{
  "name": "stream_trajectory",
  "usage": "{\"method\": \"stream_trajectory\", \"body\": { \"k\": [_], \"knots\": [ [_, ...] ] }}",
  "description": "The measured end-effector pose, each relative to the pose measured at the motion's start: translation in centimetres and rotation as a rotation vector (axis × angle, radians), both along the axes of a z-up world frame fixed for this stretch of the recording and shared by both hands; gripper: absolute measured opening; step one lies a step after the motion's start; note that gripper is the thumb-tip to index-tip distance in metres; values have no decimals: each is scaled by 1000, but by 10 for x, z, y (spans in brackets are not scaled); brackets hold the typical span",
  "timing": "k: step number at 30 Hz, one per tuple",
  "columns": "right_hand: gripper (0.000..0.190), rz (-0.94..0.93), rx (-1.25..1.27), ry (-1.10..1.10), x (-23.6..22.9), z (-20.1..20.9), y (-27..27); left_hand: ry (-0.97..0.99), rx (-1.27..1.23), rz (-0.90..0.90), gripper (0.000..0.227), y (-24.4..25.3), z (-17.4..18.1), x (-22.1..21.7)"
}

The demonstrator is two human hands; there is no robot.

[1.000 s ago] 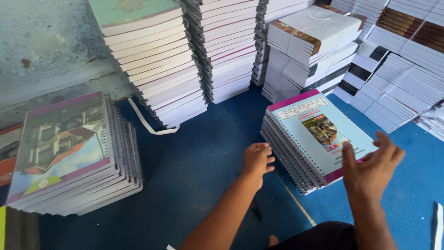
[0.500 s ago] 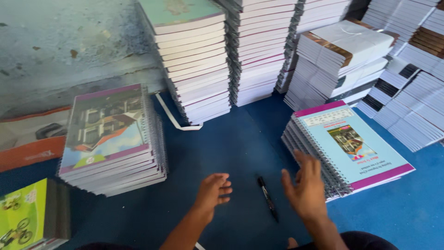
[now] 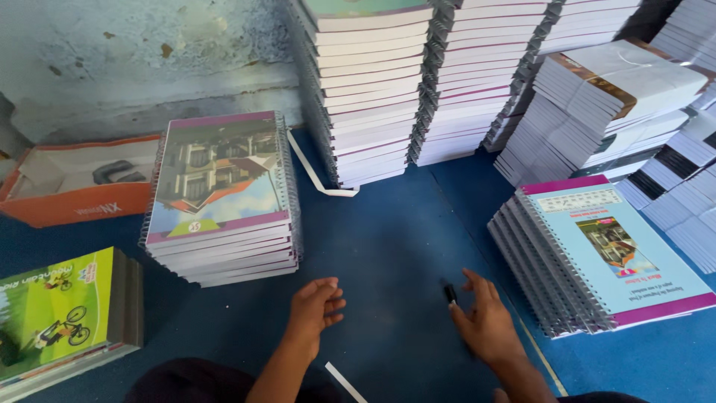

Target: The person sits on the floor and repeatedly picks up spiral-bound notebooks from a stack, writes on the back cover with a black marker, and places them onto a separate stack. The person handles the notebooks one at a time throughout the clip.

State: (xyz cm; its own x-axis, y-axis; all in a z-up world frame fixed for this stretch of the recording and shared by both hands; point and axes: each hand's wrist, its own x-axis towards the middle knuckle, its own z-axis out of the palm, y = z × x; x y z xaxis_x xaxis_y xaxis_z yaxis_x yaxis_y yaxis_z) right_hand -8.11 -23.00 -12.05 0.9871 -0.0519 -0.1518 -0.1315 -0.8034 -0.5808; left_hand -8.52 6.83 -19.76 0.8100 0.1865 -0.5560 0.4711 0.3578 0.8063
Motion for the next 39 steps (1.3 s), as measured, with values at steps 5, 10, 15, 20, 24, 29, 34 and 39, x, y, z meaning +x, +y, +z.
{"method": "stream_trajectory", "body": {
  "k": [5,10,15,20,24,29,34,39],
  "knots": [
    [78,-35,-15,112,3,-22,-3,-13,-97,15,25,4,3,4],
    [85,-64,367,102,15,-37,7,-2,-184,80,23,10,3,6],
    [87,-106,602,214,27,-17,56,80,-174,84,23,9,4,11],
    [89,11,778,161,54,23,129,36,-203,80,28,11,-4,13],
    [86,97,896,168,83,48,179,9,-234,106,32,16,-17,19],
    [74,199,942,191,113,67,223,-37,-266,91,35,23,-31,32],
    [58,222,805,293,129,77,255,-44,-310,102,38,28,-35,38],
    [50,212,754,348,134,77,275,-70,-342,109,39,30,-35,40]
  ]
}}
